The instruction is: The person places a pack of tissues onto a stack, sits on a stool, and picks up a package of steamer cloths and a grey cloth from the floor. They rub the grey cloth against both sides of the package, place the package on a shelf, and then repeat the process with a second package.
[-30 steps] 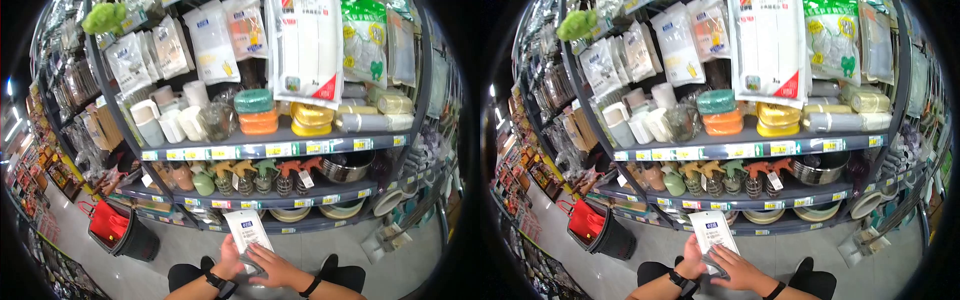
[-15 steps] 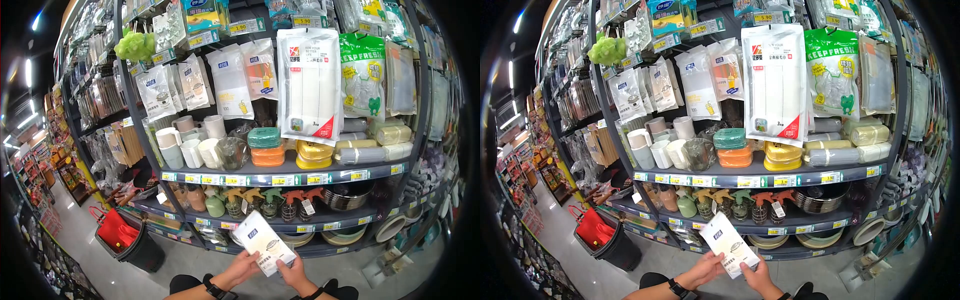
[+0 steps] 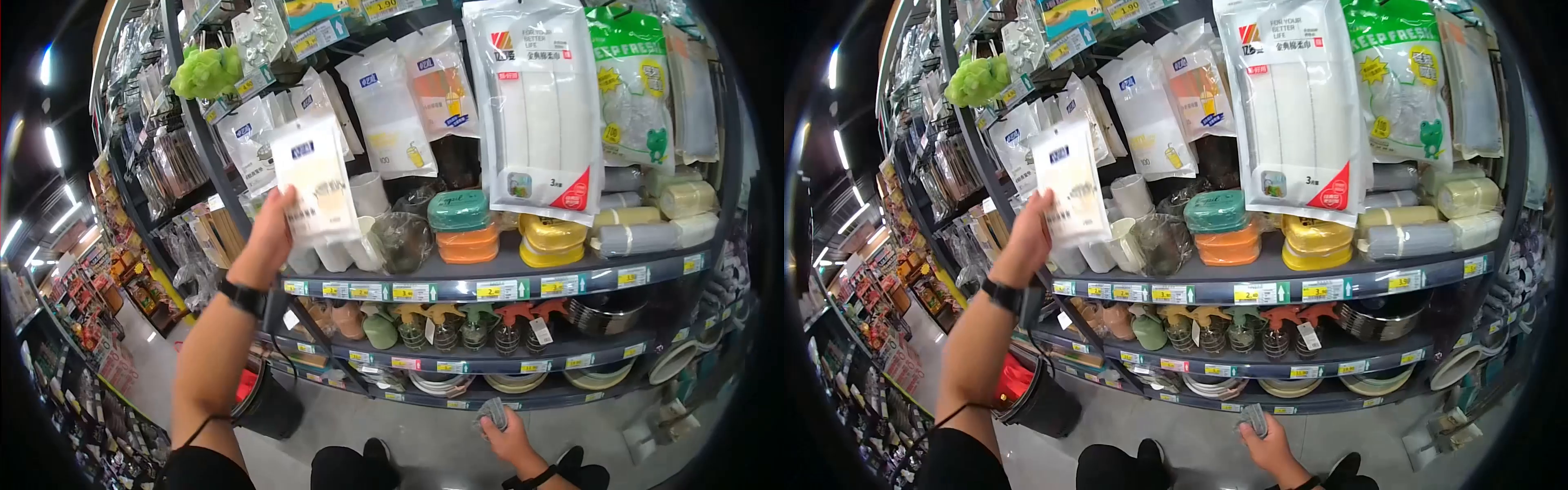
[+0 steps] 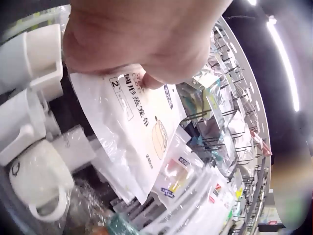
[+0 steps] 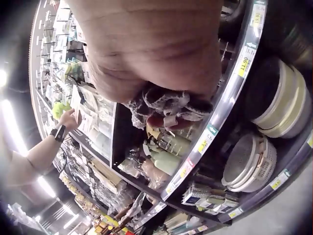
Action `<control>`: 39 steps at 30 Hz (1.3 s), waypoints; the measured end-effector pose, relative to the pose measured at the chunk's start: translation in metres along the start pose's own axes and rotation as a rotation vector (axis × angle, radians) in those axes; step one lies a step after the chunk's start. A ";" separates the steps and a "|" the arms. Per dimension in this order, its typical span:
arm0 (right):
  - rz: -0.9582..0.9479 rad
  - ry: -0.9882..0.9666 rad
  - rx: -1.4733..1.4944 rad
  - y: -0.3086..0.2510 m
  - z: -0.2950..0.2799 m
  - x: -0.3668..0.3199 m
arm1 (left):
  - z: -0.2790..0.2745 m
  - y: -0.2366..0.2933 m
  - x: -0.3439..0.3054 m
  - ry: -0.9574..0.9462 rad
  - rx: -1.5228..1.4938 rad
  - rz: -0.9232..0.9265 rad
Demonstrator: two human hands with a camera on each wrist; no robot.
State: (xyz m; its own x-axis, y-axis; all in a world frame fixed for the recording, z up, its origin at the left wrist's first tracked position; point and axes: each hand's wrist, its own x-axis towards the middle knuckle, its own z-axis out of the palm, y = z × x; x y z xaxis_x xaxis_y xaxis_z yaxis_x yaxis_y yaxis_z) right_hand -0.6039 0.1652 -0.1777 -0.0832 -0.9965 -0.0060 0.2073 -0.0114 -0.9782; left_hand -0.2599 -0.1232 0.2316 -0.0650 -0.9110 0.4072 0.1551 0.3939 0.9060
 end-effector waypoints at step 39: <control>-0.007 -0.086 -0.216 0.077 0.028 0.046 | -0.059 0.108 0.089 0.200 0.239 0.192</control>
State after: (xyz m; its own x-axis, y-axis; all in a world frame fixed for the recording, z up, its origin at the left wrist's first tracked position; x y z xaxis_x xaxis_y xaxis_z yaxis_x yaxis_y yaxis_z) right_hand -0.5645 0.1157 -0.2472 0.0013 -1.0000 0.0093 -0.0073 -0.0093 -0.9999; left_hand -0.1906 -0.1696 0.3585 0.1404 -0.8141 0.5635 -0.0901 0.5563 0.8261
